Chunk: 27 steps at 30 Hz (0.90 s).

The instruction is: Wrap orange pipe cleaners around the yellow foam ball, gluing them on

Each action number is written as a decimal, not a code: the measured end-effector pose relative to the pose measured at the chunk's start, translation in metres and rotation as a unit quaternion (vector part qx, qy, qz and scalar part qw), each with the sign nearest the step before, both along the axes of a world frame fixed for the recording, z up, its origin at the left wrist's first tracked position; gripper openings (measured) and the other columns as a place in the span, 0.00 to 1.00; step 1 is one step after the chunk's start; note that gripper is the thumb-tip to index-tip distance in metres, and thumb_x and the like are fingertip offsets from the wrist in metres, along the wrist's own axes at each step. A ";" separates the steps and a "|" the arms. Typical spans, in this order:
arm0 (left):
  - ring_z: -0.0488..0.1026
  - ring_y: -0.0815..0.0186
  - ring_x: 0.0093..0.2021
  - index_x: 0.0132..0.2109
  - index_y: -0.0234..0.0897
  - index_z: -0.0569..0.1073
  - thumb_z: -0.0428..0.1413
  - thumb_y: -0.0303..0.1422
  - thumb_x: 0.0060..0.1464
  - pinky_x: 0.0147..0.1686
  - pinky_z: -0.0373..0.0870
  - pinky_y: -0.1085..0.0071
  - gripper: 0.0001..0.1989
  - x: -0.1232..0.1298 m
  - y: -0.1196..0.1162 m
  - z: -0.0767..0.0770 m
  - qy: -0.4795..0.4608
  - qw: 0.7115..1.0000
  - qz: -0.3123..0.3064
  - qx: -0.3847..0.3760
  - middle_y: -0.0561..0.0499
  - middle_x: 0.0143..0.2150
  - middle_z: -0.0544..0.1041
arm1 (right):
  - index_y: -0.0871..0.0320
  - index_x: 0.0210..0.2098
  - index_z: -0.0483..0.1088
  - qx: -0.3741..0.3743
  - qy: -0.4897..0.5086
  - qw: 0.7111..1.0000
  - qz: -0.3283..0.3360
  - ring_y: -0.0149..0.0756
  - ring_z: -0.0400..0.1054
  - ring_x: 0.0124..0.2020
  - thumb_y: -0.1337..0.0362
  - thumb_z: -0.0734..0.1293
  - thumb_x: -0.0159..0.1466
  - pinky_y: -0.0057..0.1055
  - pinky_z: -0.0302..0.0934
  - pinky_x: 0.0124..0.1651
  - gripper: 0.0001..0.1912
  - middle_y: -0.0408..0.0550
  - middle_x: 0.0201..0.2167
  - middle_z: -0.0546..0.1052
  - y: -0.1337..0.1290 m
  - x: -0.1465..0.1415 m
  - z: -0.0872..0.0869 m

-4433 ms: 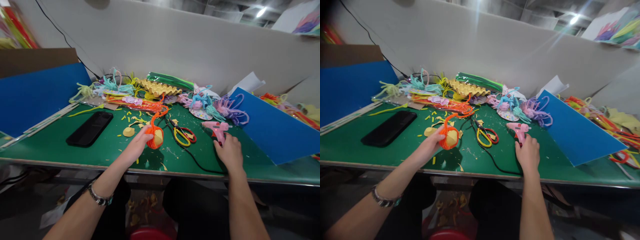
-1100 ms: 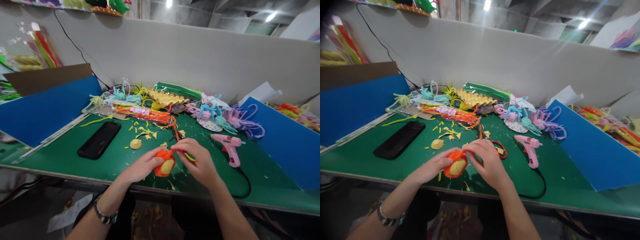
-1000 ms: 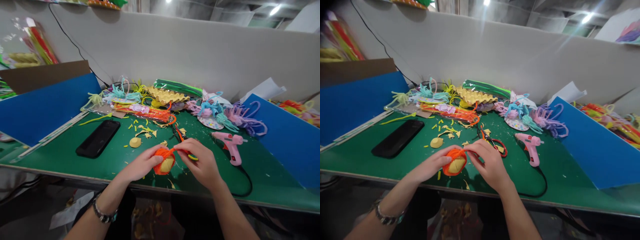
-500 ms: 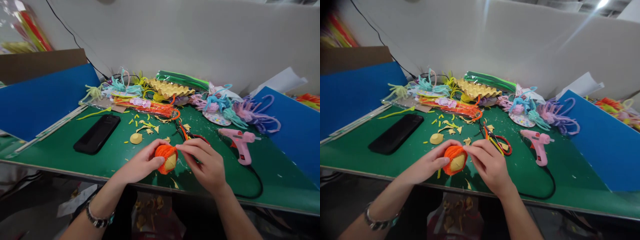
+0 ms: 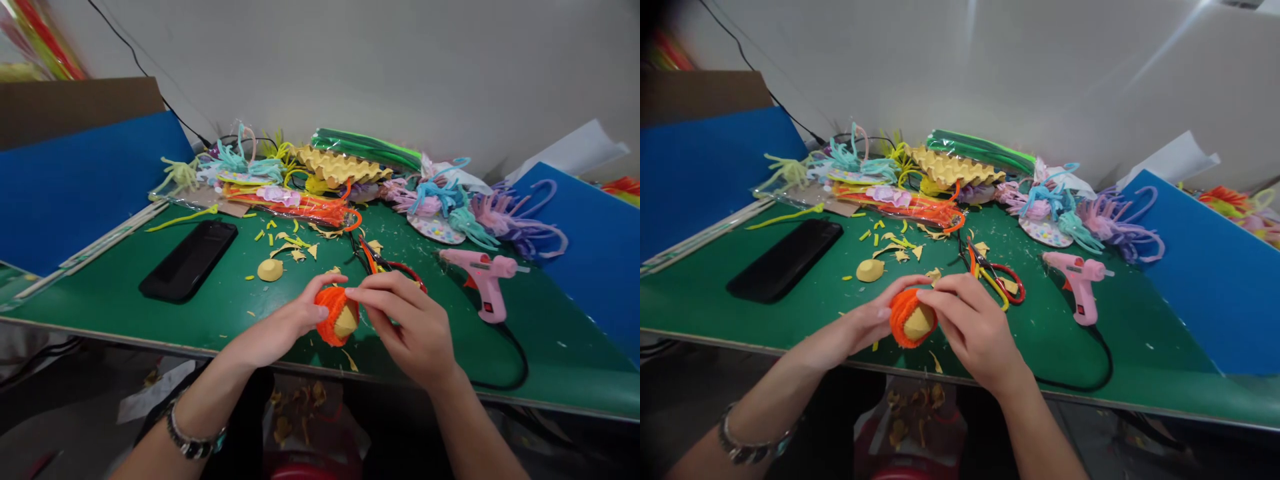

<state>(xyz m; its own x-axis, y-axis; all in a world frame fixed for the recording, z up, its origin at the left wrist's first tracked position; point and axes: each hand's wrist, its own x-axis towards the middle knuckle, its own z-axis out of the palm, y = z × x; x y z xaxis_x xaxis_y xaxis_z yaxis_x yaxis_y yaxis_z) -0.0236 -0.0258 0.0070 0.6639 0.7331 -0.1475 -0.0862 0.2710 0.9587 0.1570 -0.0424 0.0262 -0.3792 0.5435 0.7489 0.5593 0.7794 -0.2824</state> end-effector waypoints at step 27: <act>0.65 0.64 0.39 0.47 0.39 0.67 0.47 0.35 0.46 0.40 0.63 0.71 0.19 0.004 -0.005 0.007 0.102 0.984 0.075 0.126 0.52 0.39 0.69 | 0.58 0.38 0.71 -0.014 -0.008 1.000 -0.012 0.29 0.69 0.33 0.73 0.62 0.61 0.26 0.65 0.36 0.09 0.48 0.31 0.73 -0.003 0.007 -0.001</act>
<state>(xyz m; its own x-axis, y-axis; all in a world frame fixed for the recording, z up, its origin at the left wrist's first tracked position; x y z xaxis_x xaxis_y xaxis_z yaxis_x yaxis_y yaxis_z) -0.0191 -0.0307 0.0143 0.5211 0.8507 -0.0689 0.0949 0.0224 0.9952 0.1644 -0.0453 0.0252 -0.3774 0.5733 0.7273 0.5823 0.7576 -0.2950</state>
